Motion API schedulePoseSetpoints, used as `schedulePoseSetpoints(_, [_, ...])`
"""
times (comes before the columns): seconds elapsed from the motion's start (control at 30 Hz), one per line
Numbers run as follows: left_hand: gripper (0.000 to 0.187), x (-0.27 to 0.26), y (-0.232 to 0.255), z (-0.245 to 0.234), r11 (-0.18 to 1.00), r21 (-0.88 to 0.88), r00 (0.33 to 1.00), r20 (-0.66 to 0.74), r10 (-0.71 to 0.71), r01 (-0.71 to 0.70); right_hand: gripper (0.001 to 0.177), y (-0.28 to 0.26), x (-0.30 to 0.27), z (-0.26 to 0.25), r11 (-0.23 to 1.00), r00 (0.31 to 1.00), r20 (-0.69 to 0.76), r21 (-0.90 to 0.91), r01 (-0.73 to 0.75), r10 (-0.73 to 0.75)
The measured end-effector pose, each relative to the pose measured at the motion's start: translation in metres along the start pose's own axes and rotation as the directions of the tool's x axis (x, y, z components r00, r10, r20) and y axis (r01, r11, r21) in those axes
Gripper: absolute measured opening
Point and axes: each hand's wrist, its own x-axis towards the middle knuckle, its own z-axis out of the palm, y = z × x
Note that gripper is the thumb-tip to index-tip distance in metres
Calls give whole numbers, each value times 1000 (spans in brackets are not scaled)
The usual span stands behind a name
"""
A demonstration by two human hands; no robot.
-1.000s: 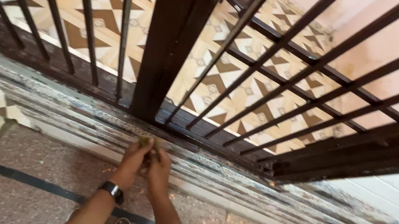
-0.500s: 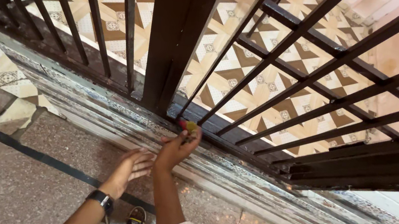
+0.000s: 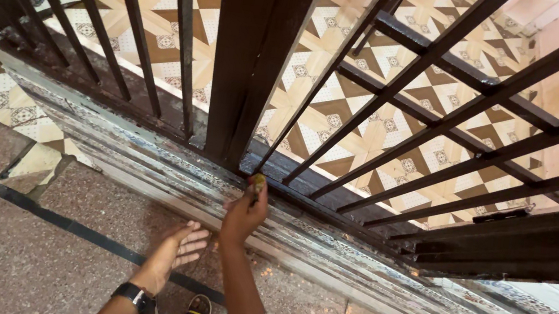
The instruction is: The person wipes the vertical and horizontal bars of a dark metal gate using a small cloth, cleaning different sections of the frame.
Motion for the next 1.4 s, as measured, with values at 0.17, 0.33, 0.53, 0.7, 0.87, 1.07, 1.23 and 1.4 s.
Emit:
schedulePoseSetpoints(0.17, [59, -1, 5, 20, 997, 70, 998, 42, 38, -41, 20, 12, 21, 2, 999, 999, 3, 4, -51, 51])
schedulePoseSetpoints(0.33, [57, -5, 32, 41, 987, 27, 987, -20, 161, -160, 24, 6, 12, -16, 992, 983, 157, -71, 108, -96])
schedulePoseSetpoints(0.53, [50, 10, 49, 67, 959, -144, 960, 100, 260, -245, 38, -39, 3, -62, 970, 874, 430, -185, -161, 227])
schedulePoseSetpoints(0.7, [33, 16, 33, 88, 902, -273, 913, 143, 381, -334, 29, -25, 0, -74, 932, 838, 410, -118, -342, 359])
schedulePoseSetpoints(0.87, [25, 3, 43, 100, 712, -81, 704, -262, 660, -698, 34, -52, -4, -73, 960, 969, 170, -244, -135, 179])
schedulePoseSetpoints(1.07, [23, -24, 86, 120, 487, 254, 374, -386, 843, -836, 76, -127, 22, -86, 596, 740, 215, -471, 651, -638])
schedulePoseSetpoints(1.23, [18, -27, 108, 130, 450, 743, 379, -281, 882, -495, 65, -128, 99, -78, 850, 899, 342, -351, 394, -275])
schedulePoseSetpoints(1.4, [20, -9, 109, 131, 336, 862, 368, -192, 910, -379, 34, -80, 153, -85, 962, 882, 439, -120, 245, -170])
